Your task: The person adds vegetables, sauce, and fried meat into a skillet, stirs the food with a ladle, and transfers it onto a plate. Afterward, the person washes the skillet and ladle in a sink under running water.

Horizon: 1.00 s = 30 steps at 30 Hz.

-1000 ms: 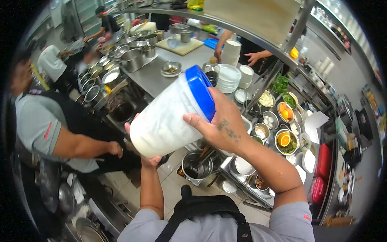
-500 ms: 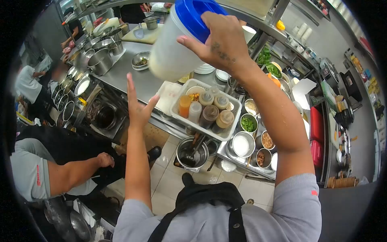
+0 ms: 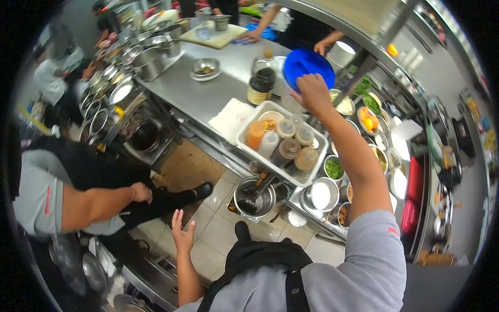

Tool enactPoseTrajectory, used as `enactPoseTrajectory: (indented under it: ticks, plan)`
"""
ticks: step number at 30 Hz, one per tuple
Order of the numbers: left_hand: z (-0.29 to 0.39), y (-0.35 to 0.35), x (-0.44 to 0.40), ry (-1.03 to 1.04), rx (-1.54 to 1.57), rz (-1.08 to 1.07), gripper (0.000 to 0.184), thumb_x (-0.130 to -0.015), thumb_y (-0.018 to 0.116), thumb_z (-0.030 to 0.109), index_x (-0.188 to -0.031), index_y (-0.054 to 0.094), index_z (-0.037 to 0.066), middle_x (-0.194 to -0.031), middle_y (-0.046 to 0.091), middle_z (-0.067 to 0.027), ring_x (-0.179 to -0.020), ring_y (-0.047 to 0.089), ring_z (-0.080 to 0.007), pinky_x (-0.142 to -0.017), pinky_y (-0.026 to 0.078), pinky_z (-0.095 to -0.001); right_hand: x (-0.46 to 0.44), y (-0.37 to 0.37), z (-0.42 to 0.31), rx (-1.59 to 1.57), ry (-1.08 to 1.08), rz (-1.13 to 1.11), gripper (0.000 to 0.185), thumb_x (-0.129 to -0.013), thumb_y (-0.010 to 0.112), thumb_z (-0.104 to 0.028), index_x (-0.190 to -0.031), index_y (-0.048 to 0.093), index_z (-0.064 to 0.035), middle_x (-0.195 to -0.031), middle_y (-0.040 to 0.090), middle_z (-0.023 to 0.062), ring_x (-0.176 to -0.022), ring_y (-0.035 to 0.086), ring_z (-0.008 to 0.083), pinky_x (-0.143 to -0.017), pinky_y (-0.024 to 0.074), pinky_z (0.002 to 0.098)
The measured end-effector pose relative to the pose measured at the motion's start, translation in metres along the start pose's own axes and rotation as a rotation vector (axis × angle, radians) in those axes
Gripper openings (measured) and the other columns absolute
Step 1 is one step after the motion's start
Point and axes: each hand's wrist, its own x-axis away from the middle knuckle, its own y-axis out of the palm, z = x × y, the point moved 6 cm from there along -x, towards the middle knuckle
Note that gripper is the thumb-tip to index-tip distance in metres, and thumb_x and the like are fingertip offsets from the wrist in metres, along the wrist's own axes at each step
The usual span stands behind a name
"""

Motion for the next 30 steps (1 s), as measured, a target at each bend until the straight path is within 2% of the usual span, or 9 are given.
enactPoseTrajectory:
  ticks: [3,5,7,8,11,19,23,28,30]
  plan:
    - [-0.021,-0.02,0.05,-0.154,0.042,0.061,0.053,-0.076,0.073,0.008,-0.126,0.056,0.001,-0.138,0.046,-0.0194,-0.129,0.043,-0.0315,-0.106,0.035,-0.0385,0.024,0.049,0.024,-0.179,0.086,0.073,0.043,-0.065,0.078,-0.031,-0.089,0.054,-0.0049,-0.084,0.054,0.0152,-0.083,0.052,0.0358,-0.073,0.0401,0.045]
    - [-0.016,-0.034,0.078,-0.179,-0.064,0.072,0.054,-0.078,0.073,0.015,-0.127,0.056,0.004,-0.132,0.051,-0.0195,-0.126,0.047,-0.0312,-0.105,0.037,-0.0372,0.054,0.105,0.051,-0.159,0.137,0.123,0.052,-0.071,0.076,-0.036,-0.104,0.056,-0.001,-0.098,0.056,0.0198,-0.092,0.052,0.0396,-0.08,0.0403,0.0469]
    - [-0.009,-0.042,0.115,-0.218,-0.113,0.094,0.055,-0.081,0.072,0.024,-0.129,0.054,0.006,-0.129,0.054,-0.0196,-0.123,0.05,-0.0313,-0.104,0.038,-0.0365,0.08,0.168,0.072,-0.062,0.111,0.027,0.07,-0.077,0.072,-0.043,-0.128,0.051,0.0001,-0.129,0.052,0.0217,-0.119,0.048,0.0386,-0.101,0.0363,0.0473]
    - [0.004,-0.048,0.135,-0.234,-0.086,0.098,0.056,-0.083,0.069,0.031,-0.131,0.052,0.006,-0.129,0.054,-0.0193,-0.121,0.05,-0.0324,-0.102,0.04,-0.0375,0.059,0.145,0.053,-0.066,0.254,-0.349,0.072,-0.079,0.071,-0.044,-0.131,0.048,0.0007,-0.136,0.047,0.0222,-0.127,0.043,0.0372,-0.107,0.0329,0.0455]
    - [0.026,-0.048,0.207,-0.259,-0.173,0.125,0.057,-0.086,0.064,0.029,-0.136,0.047,0.007,-0.127,0.054,-0.0197,-0.118,0.051,-0.0346,-0.101,0.04,-0.0386,0.053,0.139,0.046,-0.05,0.134,-0.283,0.068,-0.081,0.071,-0.034,-0.129,0.046,0.0077,-0.13,0.051,0.0264,-0.123,0.045,0.0407,-0.106,0.034,0.0429]
    - [0.082,0.0,0.431,-0.564,-0.152,0.241,0.059,-0.085,0.063,0.03,-0.136,0.046,0.006,-0.131,0.051,-0.0214,-0.121,0.05,-0.0351,-0.103,0.039,-0.0388,0.057,0.141,0.069,-0.092,0.081,-0.288,0.062,-0.086,0.064,-0.031,-0.127,0.046,0.0124,-0.127,0.052,0.0288,-0.121,0.047,0.0413,-0.1,0.039,0.0421]
    - [0.128,0.016,0.507,-0.682,-0.129,0.172,0.06,-0.085,0.063,0.031,-0.135,0.046,0.003,-0.131,0.051,-0.0224,-0.122,0.048,-0.0361,-0.104,0.038,-0.0399,0.013,0.095,0.055,-0.105,-0.031,-0.26,0.06,-0.088,0.063,-0.03,-0.127,0.047,0.012,-0.128,0.052,0.028,-0.121,0.048,0.0403,-0.1,0.0388,0.0417]
    - [0.175,0.021,0.574,-0.704,-0.182,0.364,0.06,-0.085,0.063,0.031,-0.134,0.046,0.002,-0.128,0.053,-0.0218,-0.12,0.05,-0.0361,-0.103,0.039,-0.04,-0.05,-0.059,-0.041,-0.361,-0.288,-0.117,0.057,-0.09,0.061,-0.029,-0.128,0.047,0.0114,-0.129,0.052,0.0269,-0.121,0.048,0.0391,-0.101,0.0385,0.0412]
    - [0.196,0.014,0.595,-0.548,-0.245,0.552,0.056,-0.084,0.065,0.029,-0.131,0.05,0.002,-0.126,0.054,-0.0197,-0.118,0.051,-0.035,-0.101,0.041,-0.0398,-0.074,-0.085,-0.081,-0.528,-0.337,0.013,0.051,-0.095,0.054,-0.028,-0.13,0.047,0.0081,-0.132,0.051,0.0233,-0.122,0.049,0.0331,-0.103,0.0366,0.0375]
